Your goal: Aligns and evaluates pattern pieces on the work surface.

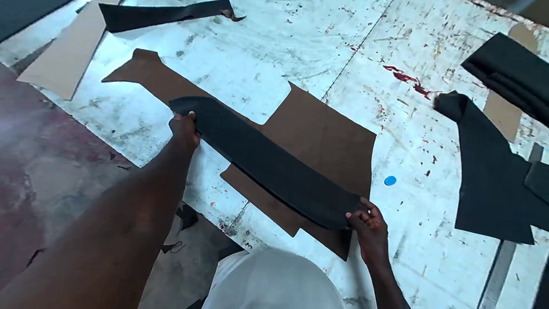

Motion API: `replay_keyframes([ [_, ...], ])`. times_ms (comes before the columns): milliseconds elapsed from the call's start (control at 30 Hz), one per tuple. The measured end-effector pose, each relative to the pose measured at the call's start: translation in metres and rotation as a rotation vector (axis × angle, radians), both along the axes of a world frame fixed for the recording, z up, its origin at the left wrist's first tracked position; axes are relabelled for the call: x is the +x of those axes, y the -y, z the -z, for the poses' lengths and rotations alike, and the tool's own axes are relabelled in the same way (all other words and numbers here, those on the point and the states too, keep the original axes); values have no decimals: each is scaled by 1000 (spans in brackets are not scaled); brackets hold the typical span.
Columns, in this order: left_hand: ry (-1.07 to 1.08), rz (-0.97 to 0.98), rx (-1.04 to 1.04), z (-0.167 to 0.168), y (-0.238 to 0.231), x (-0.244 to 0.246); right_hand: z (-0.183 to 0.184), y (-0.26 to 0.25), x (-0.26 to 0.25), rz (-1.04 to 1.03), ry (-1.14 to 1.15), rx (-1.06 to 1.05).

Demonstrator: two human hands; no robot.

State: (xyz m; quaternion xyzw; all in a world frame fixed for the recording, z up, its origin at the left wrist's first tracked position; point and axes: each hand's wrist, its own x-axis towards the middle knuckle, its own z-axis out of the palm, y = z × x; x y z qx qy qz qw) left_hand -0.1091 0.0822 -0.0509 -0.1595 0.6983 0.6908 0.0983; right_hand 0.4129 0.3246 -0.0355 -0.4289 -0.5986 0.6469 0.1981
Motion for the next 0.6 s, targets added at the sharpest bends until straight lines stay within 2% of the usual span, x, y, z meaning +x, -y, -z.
replay_keyframes([
  [133, -34, 19, 196, 6, -4, 0, 8, 1, 10, 11, 58, -21],
  [267, 108, 27, 139, 12, 0, 0, 24, 6, 15, -14, 200, 87],
  [600, 144, 48, 120, 12, 3, -1, 12, 14, 14, 29, 252, 21],
])
